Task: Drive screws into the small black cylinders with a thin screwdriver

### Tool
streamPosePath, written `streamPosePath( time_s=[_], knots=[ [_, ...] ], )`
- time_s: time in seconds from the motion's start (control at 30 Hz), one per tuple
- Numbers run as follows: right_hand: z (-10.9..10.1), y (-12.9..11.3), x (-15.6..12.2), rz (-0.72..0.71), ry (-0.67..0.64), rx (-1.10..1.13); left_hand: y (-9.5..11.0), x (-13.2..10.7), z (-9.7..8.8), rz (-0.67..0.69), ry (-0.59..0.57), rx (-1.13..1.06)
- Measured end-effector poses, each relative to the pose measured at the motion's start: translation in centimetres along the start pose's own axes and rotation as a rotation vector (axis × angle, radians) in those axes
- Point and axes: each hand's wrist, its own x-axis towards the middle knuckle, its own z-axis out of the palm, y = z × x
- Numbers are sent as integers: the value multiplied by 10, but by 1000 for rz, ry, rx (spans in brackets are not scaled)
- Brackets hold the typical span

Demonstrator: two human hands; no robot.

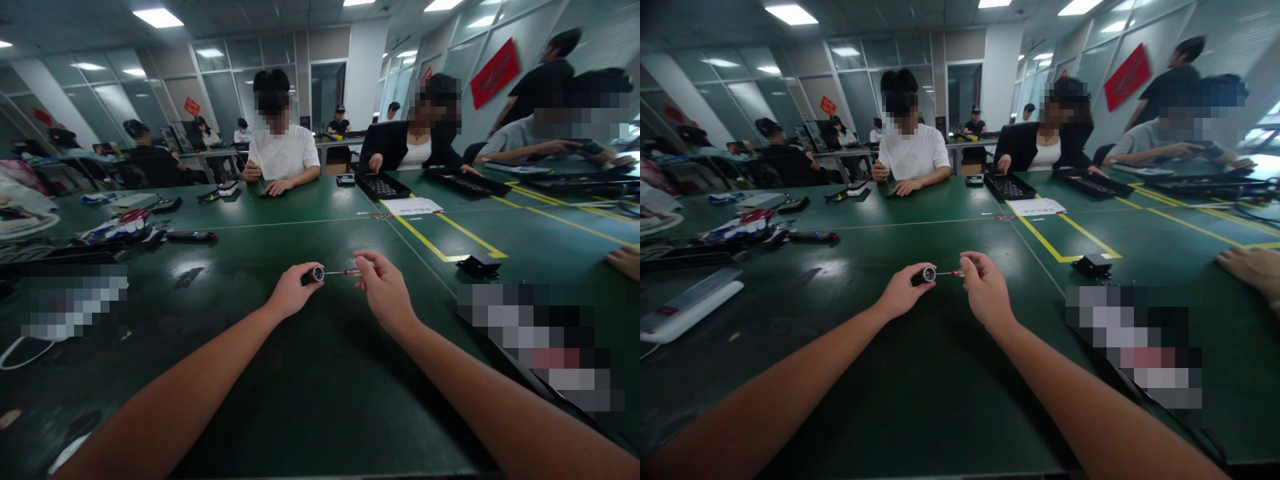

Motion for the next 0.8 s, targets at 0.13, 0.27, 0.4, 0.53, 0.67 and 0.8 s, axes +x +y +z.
streamPosePath(
  time_s=[0.13, 0.27, 0.4, 0.53, 0.67, 0.8],
  knots=[
    [-1, 0, 2, -36, -45, -10, -1, 0, 0, 7, 3, -6],
    [-1, -1, 1, -32, -75, -46, -2, 0, 1, 20, 11, 16],
    [0, 0, 0, -62, -82, -142, -2, 0, 1, 25, 3, 14],
    [-1, 5, 0, -77, -99, -116, -3, 0, 1, 19, 20, -17],
    [-2, 1, -1, -77, -105, -180, -2, 0, 1, 18, 4, -4],
    [-2, -2, -1, -65, -101, -218, 0, -1, 0, 32, -12, 23]
  ],
)
